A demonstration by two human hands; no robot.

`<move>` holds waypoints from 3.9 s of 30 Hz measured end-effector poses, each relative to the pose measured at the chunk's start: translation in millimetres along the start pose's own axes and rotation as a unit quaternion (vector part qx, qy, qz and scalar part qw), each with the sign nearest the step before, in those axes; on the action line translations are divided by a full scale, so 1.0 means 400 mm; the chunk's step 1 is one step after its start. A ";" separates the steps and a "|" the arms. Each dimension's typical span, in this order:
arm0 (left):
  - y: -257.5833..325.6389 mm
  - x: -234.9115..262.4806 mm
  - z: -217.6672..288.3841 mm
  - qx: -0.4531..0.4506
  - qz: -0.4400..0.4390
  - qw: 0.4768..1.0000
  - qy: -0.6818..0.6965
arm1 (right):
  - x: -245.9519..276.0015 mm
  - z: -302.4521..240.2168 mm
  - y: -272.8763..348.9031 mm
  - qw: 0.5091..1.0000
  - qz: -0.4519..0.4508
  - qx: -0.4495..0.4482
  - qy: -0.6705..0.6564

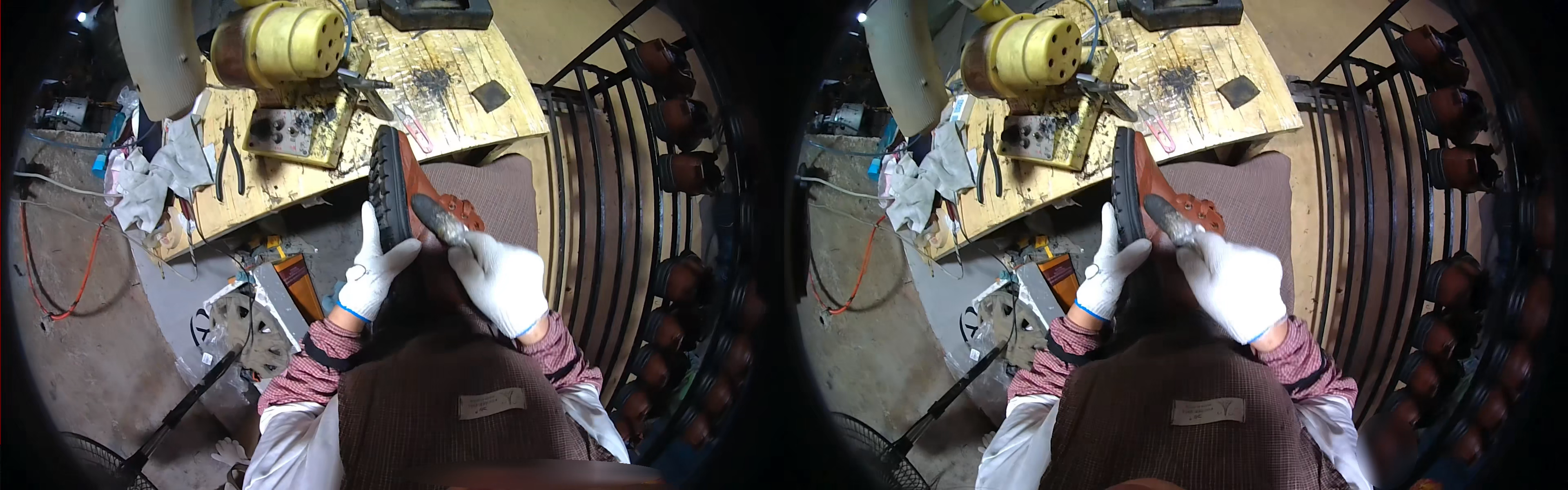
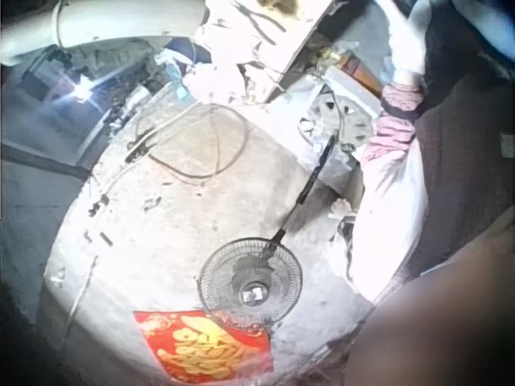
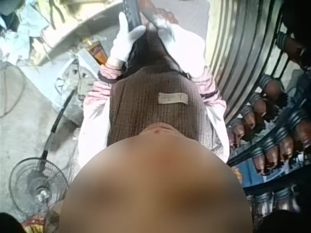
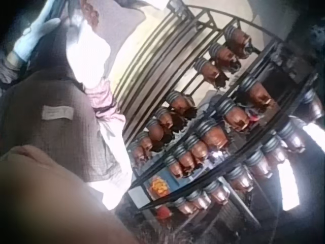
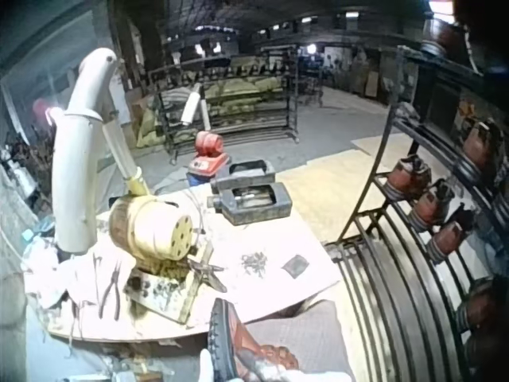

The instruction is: Polishing and finishing leather shoes on a production line.

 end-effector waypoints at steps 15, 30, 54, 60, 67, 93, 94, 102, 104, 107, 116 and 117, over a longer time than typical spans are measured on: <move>-0.012 0.010 -0.019 0.026 -0.008 0.995 -0.094 | -0.011 -0.003 -0.034 0.995 0.079 0.017 0.057; 0.007 0.000 0.013 0.030 -0.038 0.999 -0.008 | 0.005 0.040 -0.159 0.994 0.097 0.010 0.048; 0.088 0.342 0.228 -0.227 0.181 0.933 0.213 | -0.005 0.080 0.087 0.997 0.050 0.062 -0.025; 0.121 0.258 0.139 -0.211 0.116 0.928 0.286 | 0.012 -0.037 0.033 0.979 0.003 0.194 -0.065; 0.147 0.163 0.108 -0.114 0.083 0.932 0.334 | 0.028 -0.097 0.079 0.960 -0.028 0.275 -0.042; 0.214 0.192 0.038 -0.117 0.055 0.977 0.171 | 0.159 -0.004 -0.215 0.964 0.152 0.145 -0.163; 0.214 0.147 0.078 -0.151 0.002 0.984 0.098 | 0.157 -0.088 -0.190 0.954 0.119 0.238 -0.142; 0.160 0.047 0.037 -0.013 -0.130 0.947 0.294 | 0.186 -0.094 -0.245 0.948 0.167 0.120 0.244; 0.124 0.075 -0.019 -0.011 -0.120 0.951 0.284 | 0.336 0.106 -0.209 0.916 0.344 0.035 0.205; 0.145 0.076 -0.074 0.029 -0.093 0.921 0.378 | 0.327 0.158 -0.101 0.946 0.303 -0.001 -0.112; 0.055 0.025 -0.011 0.024 -0.188 0.862 0.470 | 0.042 -0.065 0.143 0.969 -0.080 0.227 0.050; 0.039 0.023 -0.036 0.044 -0.178 0.847 0.498 | 0.003 -0.074 0.151 0.958 -0.176 0.214 0.072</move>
Point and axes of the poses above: each hand's wrist, its own y-axis away from the middle knuckle, its own x-axis out of the back of the hand, z = x × y, the point moved 10 cm from there along -y, towards the middle knuckle, and after that the axes turned 10 degrees about -z, right-handed, at the moved point
